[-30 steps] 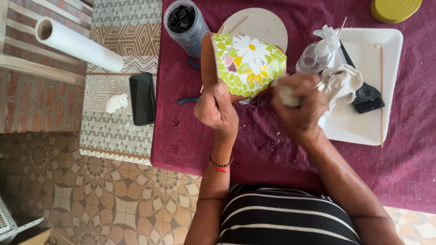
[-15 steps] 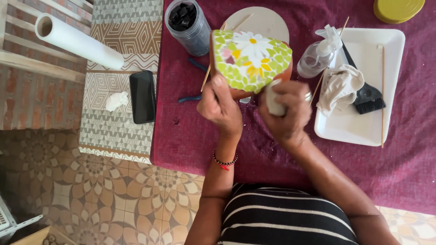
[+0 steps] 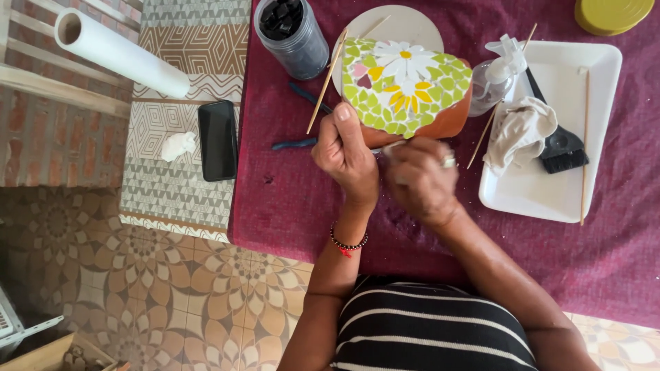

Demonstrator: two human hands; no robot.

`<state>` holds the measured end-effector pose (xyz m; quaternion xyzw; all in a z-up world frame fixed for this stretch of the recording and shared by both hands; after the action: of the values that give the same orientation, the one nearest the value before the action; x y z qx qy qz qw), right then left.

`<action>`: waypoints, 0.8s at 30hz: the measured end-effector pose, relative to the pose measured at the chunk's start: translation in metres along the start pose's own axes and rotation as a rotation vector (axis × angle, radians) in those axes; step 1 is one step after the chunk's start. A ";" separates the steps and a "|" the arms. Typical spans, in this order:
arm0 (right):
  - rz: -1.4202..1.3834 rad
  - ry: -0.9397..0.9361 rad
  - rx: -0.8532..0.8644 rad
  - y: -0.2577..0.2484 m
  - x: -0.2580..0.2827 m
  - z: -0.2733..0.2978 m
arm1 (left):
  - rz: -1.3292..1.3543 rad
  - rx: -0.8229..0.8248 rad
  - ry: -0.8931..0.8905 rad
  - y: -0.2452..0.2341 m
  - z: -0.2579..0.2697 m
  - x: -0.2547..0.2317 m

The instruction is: Polishing and cleaning a mosaic-covered flower pot using a cloth and a wooden stick to remove excess material.

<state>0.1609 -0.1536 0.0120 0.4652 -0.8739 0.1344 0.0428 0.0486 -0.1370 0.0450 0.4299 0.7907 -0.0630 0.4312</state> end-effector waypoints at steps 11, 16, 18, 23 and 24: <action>-0.509 1.418 -0.075 -0.055 -0.050 -0.019 | -0.047 0.326 -0.176 -0.038 -0.040 0.035; -1.031 1.683 -0.032 -0.027 -0.026 0.016 | 0.513 0.395 -0.262 -0.039 -0.057 0.091; -1.158 1.676 0.076 -0.020 -0.009 0.008 | 0.661 0.477 -0.301 -0.027 -0.062 0.085; -1.201 1.589 0.430 -0.007 -0.008 0.048 | 0.877 0.514 -0.395 -0.011 -0.059 0.058; -1.200 1.590 0.430 -0.006 -0.009 0.049 | 0.878 0.514 -0.396 -0.011 -0.060 0.054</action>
<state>0.1730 -0.1631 -0.0357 0.6005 -0.1725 0.5151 0.5868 -0.0109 -0.0815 0.0394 0.7911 0.3998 -0.1478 0.4387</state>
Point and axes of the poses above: each hand's wrist, its own z-axis away from the middle knuckle, its own y-axis out of the palm, x = y × z, the point moved 1 cm from there along -z, towards the middle knuckle, and after that the axes turned 12 degrees about z, right-handed, at the moved point
